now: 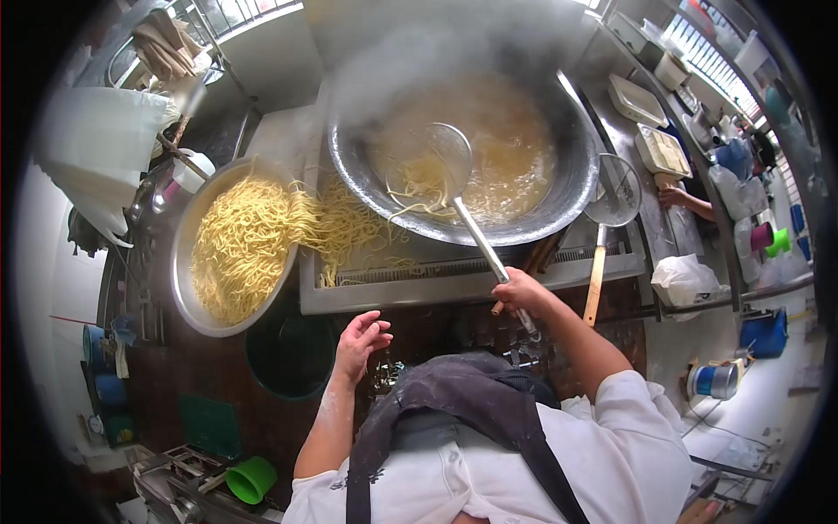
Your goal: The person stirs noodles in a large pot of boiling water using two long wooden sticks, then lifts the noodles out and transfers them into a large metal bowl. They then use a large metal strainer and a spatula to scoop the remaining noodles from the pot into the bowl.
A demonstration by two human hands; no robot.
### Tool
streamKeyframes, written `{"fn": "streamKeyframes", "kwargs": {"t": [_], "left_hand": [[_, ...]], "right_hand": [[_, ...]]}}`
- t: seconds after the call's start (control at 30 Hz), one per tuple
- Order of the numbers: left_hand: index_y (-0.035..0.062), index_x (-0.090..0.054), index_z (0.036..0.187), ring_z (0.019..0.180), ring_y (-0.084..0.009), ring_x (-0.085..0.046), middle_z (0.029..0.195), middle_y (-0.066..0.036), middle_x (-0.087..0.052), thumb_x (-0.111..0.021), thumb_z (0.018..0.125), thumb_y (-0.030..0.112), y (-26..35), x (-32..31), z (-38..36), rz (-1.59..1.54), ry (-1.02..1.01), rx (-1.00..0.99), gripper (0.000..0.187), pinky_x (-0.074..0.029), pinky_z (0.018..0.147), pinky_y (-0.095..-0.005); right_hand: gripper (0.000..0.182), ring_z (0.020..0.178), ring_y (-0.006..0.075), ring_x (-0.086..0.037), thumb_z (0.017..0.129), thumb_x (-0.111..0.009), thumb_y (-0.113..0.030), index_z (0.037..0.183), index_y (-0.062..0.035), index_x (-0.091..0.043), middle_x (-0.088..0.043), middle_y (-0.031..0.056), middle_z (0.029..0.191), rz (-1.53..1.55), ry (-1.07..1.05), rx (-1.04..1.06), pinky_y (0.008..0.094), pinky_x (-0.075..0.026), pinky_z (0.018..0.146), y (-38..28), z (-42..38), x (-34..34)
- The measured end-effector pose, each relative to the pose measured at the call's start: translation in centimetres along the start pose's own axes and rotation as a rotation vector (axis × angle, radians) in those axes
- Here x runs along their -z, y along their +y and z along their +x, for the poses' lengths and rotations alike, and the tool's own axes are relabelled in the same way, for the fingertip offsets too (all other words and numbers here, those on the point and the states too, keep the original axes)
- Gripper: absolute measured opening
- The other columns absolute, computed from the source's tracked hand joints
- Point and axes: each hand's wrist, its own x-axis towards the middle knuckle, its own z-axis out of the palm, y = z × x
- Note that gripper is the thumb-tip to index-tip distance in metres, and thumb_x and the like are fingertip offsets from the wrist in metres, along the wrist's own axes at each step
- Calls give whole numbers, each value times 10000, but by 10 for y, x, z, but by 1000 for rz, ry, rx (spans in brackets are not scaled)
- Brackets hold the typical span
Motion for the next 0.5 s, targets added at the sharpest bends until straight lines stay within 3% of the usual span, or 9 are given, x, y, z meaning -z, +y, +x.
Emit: {"fn": "streamKeyframes", "kwargs": {"t": [0.13, 0.17, 0.2, 0.27, 0.3, 0.43, 0.5], "left_hand": [[26, -518, 1309, 891, -186, -675, 1114, -111, -663, -614, 979, 174, 2, -5, -2, 9, -43, -23, 374, -549, 845, -336], [26, -520, 1308, 888, -184, -674, 1113, -111, -664, -613, 979, 174, 3, -8, -2, 15, -55, -31, 372, -549, 843, -333], [28, -524, 1305, 886, -180, -672, 1109, -109, -664, -618, 978, 180, 5, -11, 0, 18, -58, -36, 372, -549, 840, -330], [31, -532, 1298, 881, -170, -669, 1102, -106, -666, -626, 976, 191, 7, -18, 4, 35, -70, -33, 372, -549, 834, -325], [33, -536, 1295, 879, -165, -667, 1099, -104, -667, -630, 975, 197, 7, -20, 5, 44, -78, -23, 372, -548, 831, -322], [20, -546, 1290, 834, -146, -655, 1080, -95, -671, -638, 968, 208, 6, -25, 14, 117, -44, 18, 384, -545, 825, -308], [28, -550, 1290, 797, -137, -651, 1058, -93, -666, -613, 979, 195, 9, -25, 18, 131, -13, 21, 359, -552, 782, -299]], "right_hand": [[304, 472, 119, -490, 896, -635, -107, 1150, -26, -488, -463, 5, 643, -153, 15, 100, 305, -420, 400, -47, -13, -62], [316, 546, 182, -562, 879, -660, -166, 1104, -6, -504, -552, 79, 694, -65, -57, 81, 344, -472, 468, -52, -9, -77], [348, 682, 287, -656, 891, -651, -184, 1131, 16, -498, -637, 175, 779, -361, 18, 239, 426, -522, 589, -60, -5, -98], [329, 850, 455, -656, 882, -608, -174, 1086, 55, -487, -650, 295, 872, -487, 42, 465, 516, -507, 749, -83, -4, -137], [301, 869, 480, -640, 863, -602, -157, 1051, 48, -487, -642, 310, 869, -534, 46, 573, 529, -499, 741, -83, 15, -153], [206, 841, 447, -665, 851, -553, -55, 1038, 3, -492, -671, 269, 871, -778, 197, 739, 537, -520, 731, -105, 54, -168], [298, 820, 415, -682, 859, -579, -76, 1137, 4, -509, -688, 232, 872, -775, 304, 669, 511, -547, 715, -91, 70, -137]]}}
